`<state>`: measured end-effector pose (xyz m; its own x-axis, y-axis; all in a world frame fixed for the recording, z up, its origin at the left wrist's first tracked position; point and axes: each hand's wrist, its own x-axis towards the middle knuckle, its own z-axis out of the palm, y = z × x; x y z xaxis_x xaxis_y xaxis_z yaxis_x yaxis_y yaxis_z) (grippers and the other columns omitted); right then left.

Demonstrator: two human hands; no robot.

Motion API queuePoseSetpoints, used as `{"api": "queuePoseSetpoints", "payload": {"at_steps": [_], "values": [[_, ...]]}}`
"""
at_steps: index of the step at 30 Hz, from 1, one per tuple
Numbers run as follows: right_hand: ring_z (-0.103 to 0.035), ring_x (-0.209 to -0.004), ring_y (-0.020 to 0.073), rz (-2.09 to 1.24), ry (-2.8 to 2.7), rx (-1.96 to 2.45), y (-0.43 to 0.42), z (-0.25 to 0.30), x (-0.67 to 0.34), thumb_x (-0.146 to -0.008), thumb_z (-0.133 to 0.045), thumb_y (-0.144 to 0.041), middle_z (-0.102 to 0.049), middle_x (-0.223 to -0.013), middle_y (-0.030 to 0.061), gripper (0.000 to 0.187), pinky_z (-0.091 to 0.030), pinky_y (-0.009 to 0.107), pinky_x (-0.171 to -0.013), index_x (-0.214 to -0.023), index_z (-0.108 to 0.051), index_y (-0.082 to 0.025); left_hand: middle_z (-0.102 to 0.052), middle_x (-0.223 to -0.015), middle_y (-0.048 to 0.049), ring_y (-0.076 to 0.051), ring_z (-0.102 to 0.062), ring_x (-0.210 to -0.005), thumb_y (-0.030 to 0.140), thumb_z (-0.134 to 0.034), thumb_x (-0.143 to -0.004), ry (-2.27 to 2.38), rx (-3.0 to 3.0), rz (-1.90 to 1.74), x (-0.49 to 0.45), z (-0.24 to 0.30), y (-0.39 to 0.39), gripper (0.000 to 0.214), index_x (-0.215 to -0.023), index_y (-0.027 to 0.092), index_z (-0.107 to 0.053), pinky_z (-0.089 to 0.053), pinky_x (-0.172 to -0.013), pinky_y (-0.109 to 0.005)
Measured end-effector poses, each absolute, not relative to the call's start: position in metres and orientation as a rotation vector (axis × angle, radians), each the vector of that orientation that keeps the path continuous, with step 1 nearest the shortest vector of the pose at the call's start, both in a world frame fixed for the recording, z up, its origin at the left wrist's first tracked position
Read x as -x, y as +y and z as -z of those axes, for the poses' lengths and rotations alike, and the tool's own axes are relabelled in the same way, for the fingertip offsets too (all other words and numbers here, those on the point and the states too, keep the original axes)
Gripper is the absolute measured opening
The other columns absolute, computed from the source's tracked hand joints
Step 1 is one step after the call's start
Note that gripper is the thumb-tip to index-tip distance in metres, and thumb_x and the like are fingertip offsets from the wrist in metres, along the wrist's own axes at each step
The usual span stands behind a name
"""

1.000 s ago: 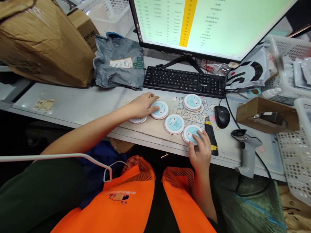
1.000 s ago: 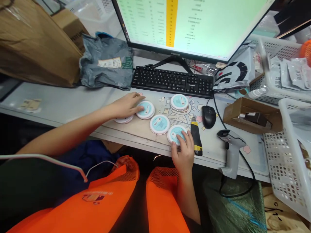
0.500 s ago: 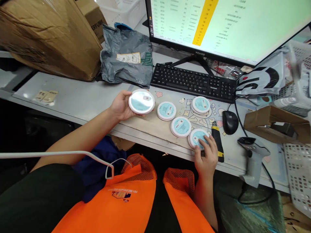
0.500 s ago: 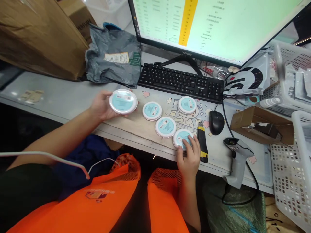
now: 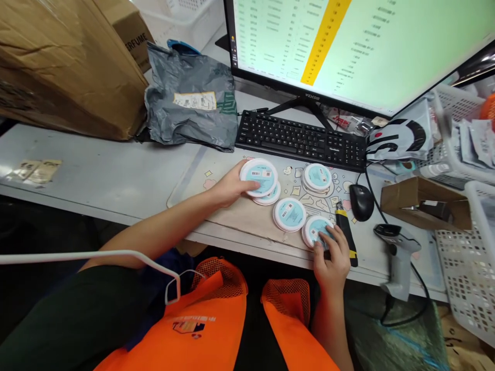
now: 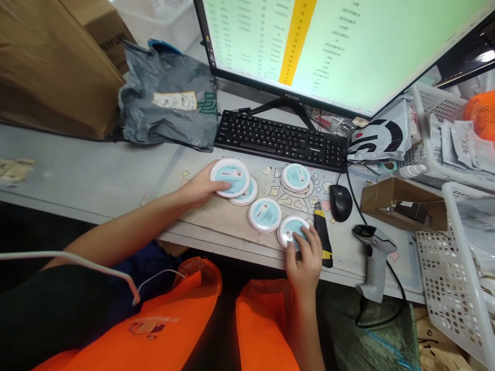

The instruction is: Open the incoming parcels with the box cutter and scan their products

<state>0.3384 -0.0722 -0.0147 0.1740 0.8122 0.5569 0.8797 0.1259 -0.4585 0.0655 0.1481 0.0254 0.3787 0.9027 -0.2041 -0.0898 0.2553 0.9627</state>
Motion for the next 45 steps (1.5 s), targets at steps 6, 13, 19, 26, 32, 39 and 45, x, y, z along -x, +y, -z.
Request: {"api": "queuePoseSetpoints", "payload": {"at_steps": [6, 13, 19, 26, 32, 39, 45], "values": [[-0.063, -0.134, 0.0355, 0.12, -1.615, 1.698, -0.072, 0.014, -0.337, -0.097, -0.065, -0.021, -0.071, -0.128, 0.0158, 0.017, -0.056, 0.063, -0.108, -0.112, -0.073, -0.018, -0.073, -0.109, -0.0087, -0.029, -0.073, -0.102, 0.037, -0.093, -0.059, 0.914, -1.203, -0.847, -0.05, -0.036, 0.152, 0.065, -0.109, 0.019, -0.057, -0.063, -0.082, -0.037], [-0.064, -0.133, 0.0352, 0.169, -1.628, 1.692, -0.071, 0.016, -0.337, -0.097, -0.065, -0.021, -0.072, -0.126, 0.016, 0.017, -0.057, 0.062, -0.107, -0.111, -0.073, -0.017, -0.075, -0.099, -0.0049, -0.022, -0.073, -0.084, 0.042, -0.091, -0.066, 0.892, -1.221, -0.925, -0.04, -0.041, 0.154, 0.074, -0.125, 0.022, -0.053, -0.059, -0.07, -0.031], [-0.064, -0.133, 0.0345, 0.195, -1.626, 1.708, -0.071, 0.016, -0.336, -0.098, -0.064, -0.024, -0.073, -0.126, 0.0156, 0.017, -0.058, 0.061, -0.106, -0.111, -0.074, -0.018, -0.072, -0.122, -0.0106, -0.025, -0.07, -0.102, 0.043, -0.088, -0.068, 0.95, -1.41, -0.886, -0.043, -0.043, 0.15, 0.061, -0.118, 0.018, -0.064, -0.06, -0.086, -0.037], [-0.063, -0.135, 0.034, 0.205, -1.626, 1.712, -0.071, 0.017, -0.336, -0.098, -0.063, -0.024, -0.073, -0.127, 0.0153, 0.017, -0.057, 0.061, -0.108, -0.111, -0.073, -0.018, -0.072, -0.122, -0.0103, -0.027, -0.07, -0.104, 0.046, -0.087, -0.07, 0.983, -1.482, -0.86, -0.042, -0.043, 0.151, 0.064, -0.123, 0.018, -0.064, -0.059, -0.091, -0.04], [-0.062, -0.137, 0.0335, 0.176, -1.616, 1.725, -0.071, 0.017, -0.336, -0.098, -0.061, -0.024, -0.073, -0.127, 0.0143, 0.018, -0.056, 0.061, -0.111, -0.111, -0.073, -0.019, -0.069, -0.13, -0.0118, -0.028, -0.07, -0.105, 0.049, -0.087, -0.068, 0.993, -1.48, -0.856, -0.043, -0.039, 0.153, 0.066, -0.122, 0.018, -0.064, -0.06, -0.084, -0.036], [-0.062, -0.137, 0.0325, 0.172, -1.617, 1.715, -0.071, 0.015, -0.335, -0.098, -0.061, -0.023, -0.073, -0.127, 0.0151, 0.018, -0.056, 0.058, -0.112, -0.112, -0.073, -0.018, -0.072, -0.127, -0.0109, -0.03, -0.07, -0.108, 0.047, -0.09, -0.066, 1.079, -1.466, -0.851, -0.045, -0.042, 0.152, 0.065, -0.12, 0.019, -0.066, -0.061, -0.081, -0.035], [-0.061, -0.139, 0.0316, 0.153, -1.593, 1.76, -0.071, 0.013, -0.333, -0.099, -0.06, -0.025, -0.073, -0.128, 0.0137, 0.019, -0.055, 0.058, -0.113, -0.112, -0.072, -0.019, -0.075, -0.123, -0.0092, -0.026, -0.07, -0.103, 0.042, -0.092, -0.066, 1.083, -1.456, -0.851, -0.046, -0.046, 0.15, 0.059, -0.116, 0.021, -0.069, -0.06, -0.081, -0.033]]}}
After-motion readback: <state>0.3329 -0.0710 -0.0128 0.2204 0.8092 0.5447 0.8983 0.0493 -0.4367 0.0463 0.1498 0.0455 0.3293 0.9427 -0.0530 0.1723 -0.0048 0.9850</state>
